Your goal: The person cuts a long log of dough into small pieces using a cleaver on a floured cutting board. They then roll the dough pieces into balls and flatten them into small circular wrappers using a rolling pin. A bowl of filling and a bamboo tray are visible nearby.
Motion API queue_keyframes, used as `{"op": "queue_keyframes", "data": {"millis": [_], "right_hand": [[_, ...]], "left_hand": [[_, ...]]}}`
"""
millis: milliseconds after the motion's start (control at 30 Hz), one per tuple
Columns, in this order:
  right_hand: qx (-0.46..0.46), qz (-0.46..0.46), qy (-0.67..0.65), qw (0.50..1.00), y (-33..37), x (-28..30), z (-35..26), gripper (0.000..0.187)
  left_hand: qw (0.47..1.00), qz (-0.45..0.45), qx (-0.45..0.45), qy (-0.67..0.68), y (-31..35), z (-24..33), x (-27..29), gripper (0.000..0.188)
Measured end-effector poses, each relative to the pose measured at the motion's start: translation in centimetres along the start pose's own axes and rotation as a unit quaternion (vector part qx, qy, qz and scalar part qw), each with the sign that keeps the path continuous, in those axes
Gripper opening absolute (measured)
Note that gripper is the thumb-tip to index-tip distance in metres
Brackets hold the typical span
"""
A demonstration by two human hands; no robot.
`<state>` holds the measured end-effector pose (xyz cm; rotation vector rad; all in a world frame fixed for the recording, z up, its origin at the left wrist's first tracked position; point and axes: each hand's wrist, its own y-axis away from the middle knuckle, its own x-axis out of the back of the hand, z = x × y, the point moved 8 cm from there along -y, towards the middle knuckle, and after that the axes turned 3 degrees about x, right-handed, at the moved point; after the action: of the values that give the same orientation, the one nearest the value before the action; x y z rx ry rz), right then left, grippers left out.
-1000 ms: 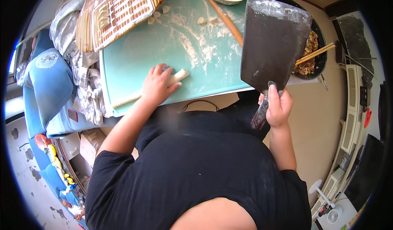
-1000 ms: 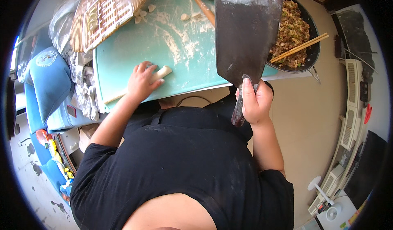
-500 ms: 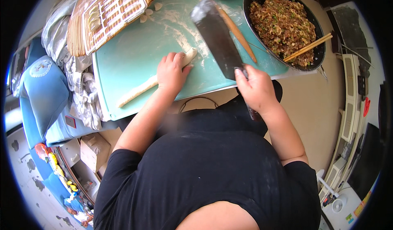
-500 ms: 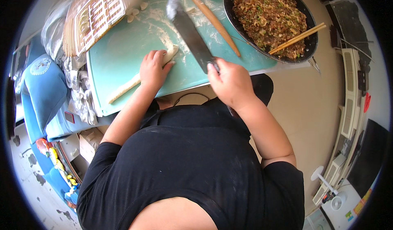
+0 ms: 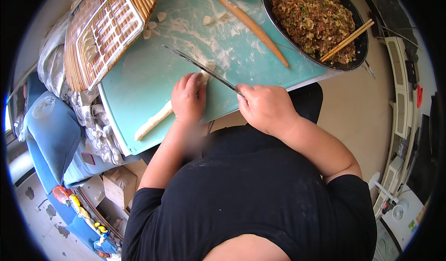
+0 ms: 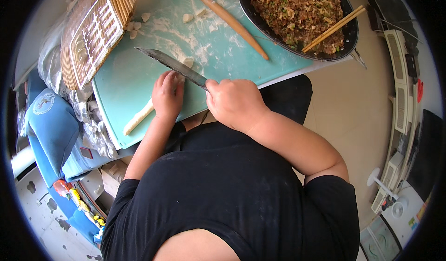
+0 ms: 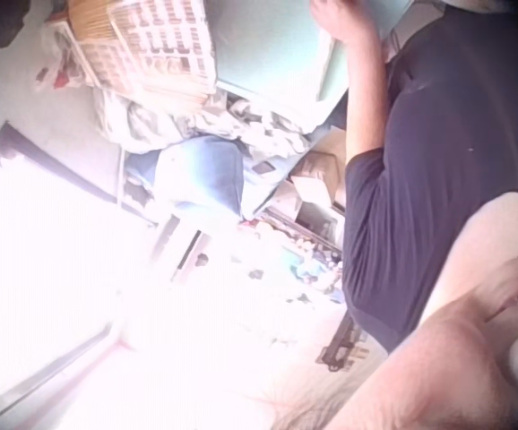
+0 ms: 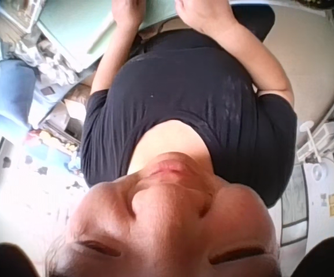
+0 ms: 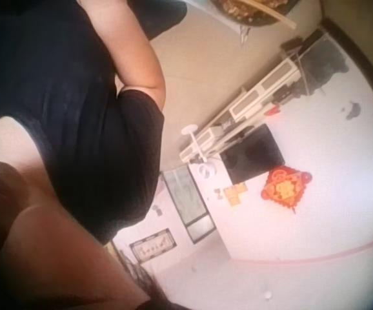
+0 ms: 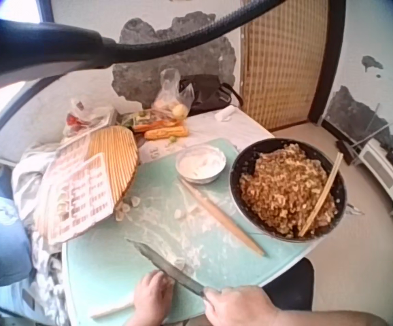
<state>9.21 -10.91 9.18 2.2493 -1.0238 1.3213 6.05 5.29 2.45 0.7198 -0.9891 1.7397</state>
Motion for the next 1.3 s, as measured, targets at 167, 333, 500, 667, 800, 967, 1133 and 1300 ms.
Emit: {"op": "queue_keyframes", "data": {"millis": [167, 333, 500, 667, 800, 967, 1133, 1300], "right_hand": [[-0.003, -0.025, 0.008, 1.0, -0.8, -0.5, 0.2, 0.015], [-0.017, -0.085, 0.035, 0.996, -1.8, -1.7, 0.5, 0.016], [-0.045, -0.132, 0.057, 0.989, -2.7, -2.6, 0.4, 0.017], [-0.066, -0.136, 0.035, 0.988, -2.5, -2.6, 1.2, 0.024], [-0.057, -0.092, 0.022, 0.994, -2.0, -1.5, 2.1, 0.022], [-0.017, -0.01, -0.016, 1.0, -1.6, 0.7, -0.7, 0.018], [-0.009, -0.06, 0.02, 0.998, -2.2, -0.7, -1.1, 0.019], [-0.016, -0.074, 0.039, 0.996, -2.5, -1.7, -1.1, 0.016]], "left_hand": [[1.0, 0.003, -0.004, 0.005, 0.0, -0.2, 0.1, 0.03], [0.999, 0.013, -0.035, -0.023, -0.1, 0.2, 0.8, 0.033], [0.998, -0.003, -0.044, -0.052, -0.1, 0.2, 1.2, 0.033], [0.999, 0.0, 0.001, -0.04, -0.8, -1.8, 1.6, 0.025], [0.997, -0.02, 0.058, -0.049, -1.4, -3.7, 1.8, 0.019], [0.995, -0.004, 0.091, -0.037, -1.8, -4.3, 1.9, 0.014], [0.994, -0.019, 0.108, -0.024, -1.8, -5.0, 1.6, 0.014], [0.994, -0.022, 0.104, -0.015, -2.0, -4.9, 1.4, 0.014]]}}
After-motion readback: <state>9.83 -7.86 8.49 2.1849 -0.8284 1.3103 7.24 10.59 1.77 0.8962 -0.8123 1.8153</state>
